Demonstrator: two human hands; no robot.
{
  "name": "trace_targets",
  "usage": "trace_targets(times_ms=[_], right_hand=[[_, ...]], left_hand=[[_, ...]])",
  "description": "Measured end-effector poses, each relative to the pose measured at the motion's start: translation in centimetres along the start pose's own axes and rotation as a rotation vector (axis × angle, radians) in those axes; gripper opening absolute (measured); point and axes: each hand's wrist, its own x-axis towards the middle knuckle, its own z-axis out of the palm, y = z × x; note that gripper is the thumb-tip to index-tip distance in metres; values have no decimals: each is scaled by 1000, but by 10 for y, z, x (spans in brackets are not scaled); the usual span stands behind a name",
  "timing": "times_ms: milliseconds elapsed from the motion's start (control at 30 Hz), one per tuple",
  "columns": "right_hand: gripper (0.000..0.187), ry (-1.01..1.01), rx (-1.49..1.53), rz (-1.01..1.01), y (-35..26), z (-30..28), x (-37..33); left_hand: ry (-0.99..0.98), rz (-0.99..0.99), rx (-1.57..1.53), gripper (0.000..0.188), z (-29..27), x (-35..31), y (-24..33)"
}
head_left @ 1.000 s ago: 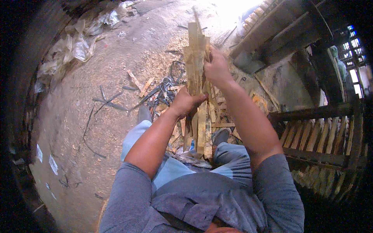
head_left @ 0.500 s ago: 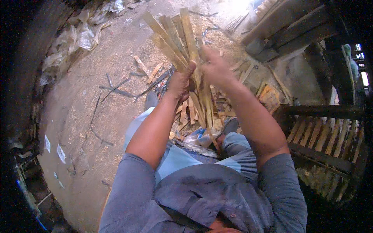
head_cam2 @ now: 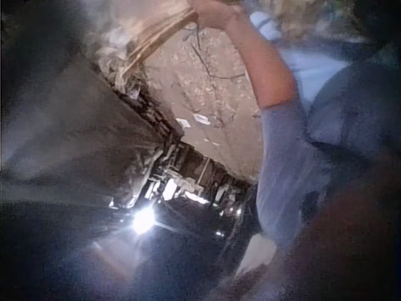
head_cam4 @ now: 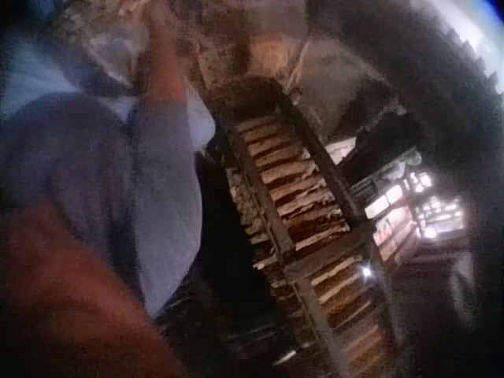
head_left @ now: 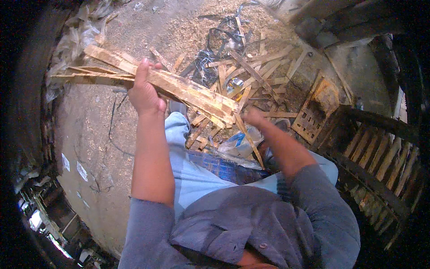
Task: The person sits on the floor and assembles small wooden trays by hand. They pick up thin wooden slats from a pile, interlace them into a grid pattern, and place the finished trays onto a nearby rack.
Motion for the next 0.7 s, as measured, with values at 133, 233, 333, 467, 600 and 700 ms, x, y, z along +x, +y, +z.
trace_targets(times_ms=[133, 233, 333, 467, 600, 700], right_hand=[[51, -90, -72, -44, 64, 102, 19], [26, -279, 199, -258, 43, 90, 3], [15, -317, 923, -189, 23, 27, -7], [30, 78, 1202, -26, 45, -9, 56], [92, 466, 845, 499, 24, 5, 119], [129, 405, 691, 726, -47, -24, 105]], left_hand=[[31, 12, 29, 18, 4, 7, -5], [87, -25, -19, 18, -6, 13, -4], [95, 21, -3, 19, -10, 7, 8], [109, 15, -26, 20, 3, 6, 5], [37, -7, 62, 21, 7, 13, -10], [68, 7, 60, 19, -1, 5, -2]])
